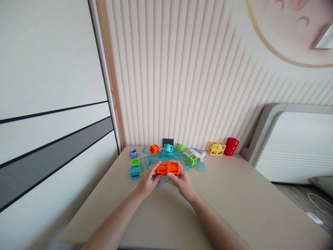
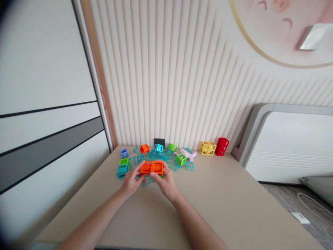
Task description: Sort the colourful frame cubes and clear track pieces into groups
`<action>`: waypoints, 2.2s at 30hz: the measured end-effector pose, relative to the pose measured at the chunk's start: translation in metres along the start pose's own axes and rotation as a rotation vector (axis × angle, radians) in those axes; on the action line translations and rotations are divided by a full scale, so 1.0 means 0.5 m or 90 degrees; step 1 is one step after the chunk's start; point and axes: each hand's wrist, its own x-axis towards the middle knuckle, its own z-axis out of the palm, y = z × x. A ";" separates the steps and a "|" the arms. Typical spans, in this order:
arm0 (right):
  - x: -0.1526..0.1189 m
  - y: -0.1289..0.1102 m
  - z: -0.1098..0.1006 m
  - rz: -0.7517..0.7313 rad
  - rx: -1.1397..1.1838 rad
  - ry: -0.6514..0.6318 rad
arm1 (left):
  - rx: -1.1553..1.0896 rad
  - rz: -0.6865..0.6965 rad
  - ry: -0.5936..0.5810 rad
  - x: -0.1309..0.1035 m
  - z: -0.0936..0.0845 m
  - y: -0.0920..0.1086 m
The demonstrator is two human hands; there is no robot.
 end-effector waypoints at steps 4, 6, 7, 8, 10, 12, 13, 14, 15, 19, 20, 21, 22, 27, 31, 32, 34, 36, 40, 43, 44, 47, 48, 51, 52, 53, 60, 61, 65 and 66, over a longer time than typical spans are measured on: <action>0.001 0.004 0.001 -0.009 -0.012 0.079 | 0.020 0.026 0.065 0.001 0.000 0.009; 0.004 0.005 -0.003 -0.008 -0.015 0.129 | 0.060 0.034 0.143 0.018 -0.009 0.015; 0.005 0.005 -0.005 -0.006 -0.017 0.150 | 0.085 0.033 0.178 0.033 -0.017 0.015; 0.007 0.005 -0.007 -0.003 -0.019 0.169 | 0.114 0.032 0.201 0.051 -0.026 0.014; 0.009 0.004 -0.010 0.004 -0.026 0.196 | 0.183 0.014 0.196 0.096 -0.046 0.002; 0.009 0.002 -0.010 0.007 -0.031 0.205 | 0.263 -0.039 0.131 0.145 -0.064 -0.022; 0.009 0.001 -0.010 0.007 -0.034 0.201 | 0.309 -0.083 0.089 0.168 -0.071 -0.038; 0.008 0.001 -0.009 0.005 -0.037 0.194 | 0.359 -0.130 0.029 0.189 -0.075 -0.055; 0.008 0.000 -0.008 0.000 -0.041 0.185 | 0.374 -0.153 0.007 0.207 -0.078 -0.073; 0.004 -0.004 -0.004 -0.014 -0.060 0.161 | 0.396 -0.214 -0.044 0.248 -0.065 -0.134; 0.004 -0.006 -0.004 -0.017 -0.064 0.159 | 0.398 -0.224 -0.055 0.252 -0.059 -0.144; 0.004 -0.007 -0.004 -0.018 -0.068 0.156 | 0.399 -0.231 -0.065 0.253 -0.053 -0.152; 0.004 -0.009 -0.003 -0.020 -0.072 0.153 | 0.399 -0.235 -0.072 0.252 -0.047 -0.159; 0.003 -0.015 -0.001 -0.024 -0.084 0.125 | 0.412 -0.247 -0.058 0.241 -0.028 -0.178; -0.001 -0.015 0.002 -0.033 -0.093 0.091 | 0.416 -0.236 -0.029 0.235 -0.023 -0.186; -0.003 -0.015 0.003 -0.033 -0.095 0.084 | 0.415 -0.230 -0.021 0.234 -0.022 -0.186; -0.005 -0.016 0.004 -0.032 -0.098 0.077 | 0.412 -0.217 -0.006 0.231 -0.021 -0.185; -0.006 -0.017 0.004 -0.035 -0.101 0.076 | 0.409 -0.202 0.005 0.228 -0.020 -0.182; -0.005 -0.020 0.003 -0.045 -0.111 0.071 | 0.406 -0.178 0.023 0.224 -0.019 -0.176; -0.005 -0.020 0.003 -0.046 -0.115 0.070 | 0.410 -0.168 0.027 0.223 -0.020 -0.171; -0.005 -0.020 0.004 -0.044 -0.115 0.070 | 0.413 -0.166 0.027 0.223 -0.020 -0.170; -0.006 -0.017 0.004 -0.033 -0.115 0.074 | 0.421 -0.163 0.024 0.225 -0.020 -0.164; -0.006 -0.016 0.004 -0.031 -0.114 0.074 | 0.424 -0.163 0.021 0.225 -0.021 -0.162; -0.006 -0.012 0.004 -0.030 -0.119 0.075 | 0.435 -0.166 0.011 0.227 -0.021 -0.156; -0.006 -0.011 0.003 -0.030 -0.121 0.075 | 0.438 -0.168 0.007 0.227 -0.021 -0.154; -0.006 -0.011 0.003 -0.031 -0.123 0.075 | 0.442 -0.170 0.003 0.227 -0.022 -0.152; -0.006 -0.012 0.005 -0.030 -0.125 0.081 | 0.476 -0.187 -0.017 0.224 -0.026 -0.147; -0.006 -0.012 0.005 -0.028 -0.125 0.082 | 0.479 -0.188 -0.018 0.225 -0.026 -0.147; -0.008 -0.013 0.006 -0.027 -0.125 0.080 | 0.475 -0.184 -0.009 0.229 -0.024 -0.146; -0.008 -0.012 0.006 -0.029 -0.124 0.078 | 0.470 -0.181 -0.005 0.230 -0.023 -0.146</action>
